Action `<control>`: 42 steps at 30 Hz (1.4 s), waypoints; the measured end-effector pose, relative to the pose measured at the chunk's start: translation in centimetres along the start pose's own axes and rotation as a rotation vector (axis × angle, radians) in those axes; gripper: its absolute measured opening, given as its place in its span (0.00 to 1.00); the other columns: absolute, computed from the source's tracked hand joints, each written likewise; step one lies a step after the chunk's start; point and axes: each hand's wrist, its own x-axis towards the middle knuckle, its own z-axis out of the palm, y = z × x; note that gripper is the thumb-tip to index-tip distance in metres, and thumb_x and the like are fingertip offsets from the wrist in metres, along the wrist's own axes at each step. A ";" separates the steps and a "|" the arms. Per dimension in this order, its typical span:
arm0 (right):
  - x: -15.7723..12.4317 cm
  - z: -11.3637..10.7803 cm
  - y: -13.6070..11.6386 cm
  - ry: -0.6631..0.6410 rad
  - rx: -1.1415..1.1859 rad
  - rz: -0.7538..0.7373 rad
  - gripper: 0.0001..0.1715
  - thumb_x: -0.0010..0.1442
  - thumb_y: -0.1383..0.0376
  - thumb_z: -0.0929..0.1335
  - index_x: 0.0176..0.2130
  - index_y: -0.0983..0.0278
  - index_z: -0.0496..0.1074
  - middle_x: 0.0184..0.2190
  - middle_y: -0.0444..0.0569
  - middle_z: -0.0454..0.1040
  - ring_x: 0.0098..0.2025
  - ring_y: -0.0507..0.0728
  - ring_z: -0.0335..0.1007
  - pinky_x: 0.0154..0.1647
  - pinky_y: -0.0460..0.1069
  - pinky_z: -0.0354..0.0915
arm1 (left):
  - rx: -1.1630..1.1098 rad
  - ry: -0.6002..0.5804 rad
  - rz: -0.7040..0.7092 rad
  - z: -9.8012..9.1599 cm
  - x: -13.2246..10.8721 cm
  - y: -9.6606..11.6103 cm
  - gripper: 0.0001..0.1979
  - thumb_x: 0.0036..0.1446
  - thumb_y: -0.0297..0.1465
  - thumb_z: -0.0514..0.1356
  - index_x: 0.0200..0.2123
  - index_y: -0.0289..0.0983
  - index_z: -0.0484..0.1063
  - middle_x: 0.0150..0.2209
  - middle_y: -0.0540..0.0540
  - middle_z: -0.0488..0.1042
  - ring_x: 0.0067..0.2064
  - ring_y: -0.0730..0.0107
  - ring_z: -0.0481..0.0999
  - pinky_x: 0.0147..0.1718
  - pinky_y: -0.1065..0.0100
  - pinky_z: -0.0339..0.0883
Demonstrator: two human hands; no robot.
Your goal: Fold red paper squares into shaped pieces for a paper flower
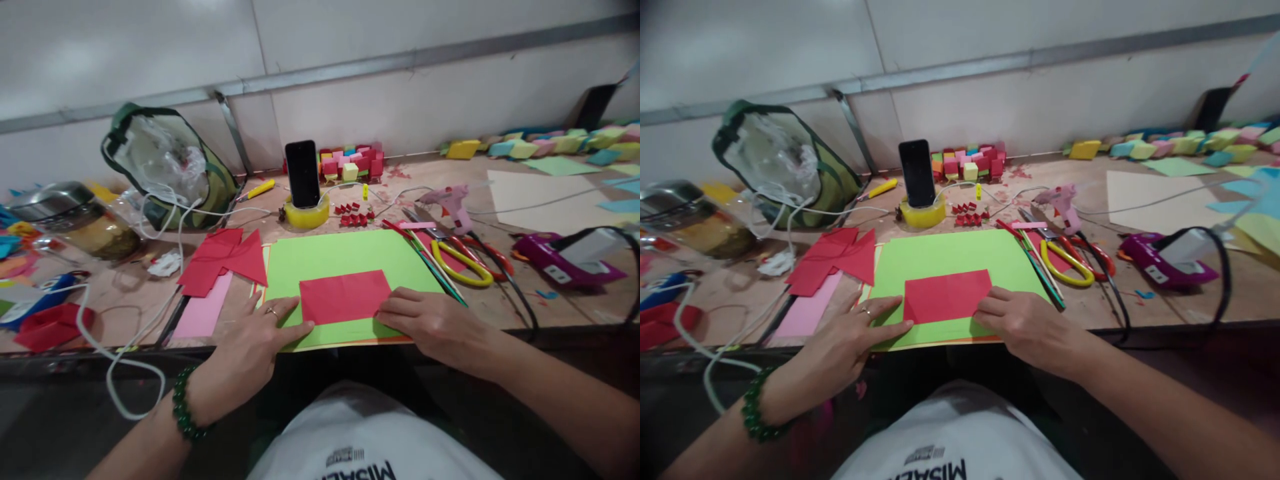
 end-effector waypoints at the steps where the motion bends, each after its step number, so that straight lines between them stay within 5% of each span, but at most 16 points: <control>1: -0.4 -0.1 0.1 -0.009 -0.013 -0.014 0.19 0.64 0.75 0.58 0.40 0.64 0.74 0.34 0.51 0.76 0.38 0.54 0.70 0.38 0.47 0.67 | -0.002 0.010 -0.006 0.1 -0.1 0.0 0.37 0.47 0.13 0.50 0.56 0.52 0.69 0.62 0.42 0.63 0.58 0.53 0.67 0.56 0.42 0.53; 14: -3.0 -0.7 0.0 0.059 -0.081 0.093 0.21 0.60 0.80 0.57 0.39 0.67 0.74 0.35 0.52 0.76 0.37 0.55 0.70 0.34 0.48 0.68 | -0.140 0.128 -0.005 2.0 -1.9 -1.0 0.35 0.51 0.14 0.46 0.56 0.49 0.69 0.63 0.44 0.62 0.62 0.59 0.63 0.59 0.47 0.56; 19: -2.2 -1.5 -0.2 -0.004 -0.053 0.191 0.21 0.60 0.79 0.57 0.36 0.64 0.75 0.33 0.50 0.75 0.34 0.55 0.70 0.32 0.49 0.66 | -0.369 0.291 -0.216 1.1 0.0 -0.3 0.19 0.63 0.33 0.52 0.56 0.39 0.68 0.53 0.39 0.71 0.53 0.59 0.71 0.52 0.55 0.65; 23: -0.7 -1.8 -0.8 -0.032 -0.071 0.315 0.16 0.61 0.76 0.58 0.34 0.63 0.72 0.31 0.50 0.73 0.33 0.57 0.70 0.32 0.51 0.66 | -0.382 0.273 -0.351 1.5 3.3 0.4 0.41 0.51 0.44 0.65 0.63 0.31 0.57 0.50 0.35 0.70 0.48 0.53 0.71 0.49 0.53 0.66; 27: 1.5 -0.7 -1.1 0.161 -0.095 0.343 0.12 0.64 0.64 0.63 0.45 0.66 0.71 0.42 0.56 0.74 0.45 0.61 0.69 0.44 0.55 0.68 | -0.510 0.300 -0.357 2.5 5.0 0.9 0.49 0.46 0.36 0.69 0.66 0.33 0.48 0.41 0.43 0.70 0.42 0.61 0.71 0.44 0.61 0.66; 30: 3.3 0.2 -0.9 0.152 -0.086 0.347 0.31 0.57 0.56 0.70 0.56 0.69 0.66 0.51 0.60 0.71 0.53 0.65 0.66 0.53 0.59 0.65 | -0.712 0.283 -0.378 3.0 5.0 1.3 0.47 0.48 0.31 0.66 0.67 0.37 0.45 0.33 0.52 0.68 0.32 0.71 0.68 0.33 0.69 0.64; 36: 5.4 0.4 -0.8 -0.014 -0.046 0.458 0.45 0.47 0.51 0.75 0.58 0.69 0.66 0.50 0.61 0.74 0.51 0.68 0.68 0.53 0.61 0.64 | -0.789 0.286 -0.346 3.4 4.5 1.8 0.25 0.50 0.28 0.63 0.54 0.40 0.67 0.28 0.55 0.66 0.29 0.73 0.65 0.30 0.70 0.59; 39: 5.3 0.3 -0.5 -0.041 -0.041 0.507 0.45 0.47 0.48 0.75 0.56 0.70 0.68 0.47 0.61 0.75 0.50 0.70 0.68 0.50 0.62 0.65 | -0.731 0.303 -0.324 3.6 4.3 1.7 0.25 0.51 0.29 0.63 0.54 0.41 0.66 0.28 0.55 0.66 0.30 0.72 0.65 0.31 0.70 0.59; 42: 5.1 0.5 0.1 -0.004 -0.004 0.495 0.35 0.49 0.55 0.75 0.53 0.67 0.71 0.42 0.57 0.76 0.45 0.66 0.70 0.46 0.59 0.67 | -0.705 0.319 -0.308 3.9 4.3 1.7 0.29 0.52 0.29 0.62 0.58 0.42 0.63 0.30 0.53 0.67 0.31 0.71 0.66 0.33 0.69 0.61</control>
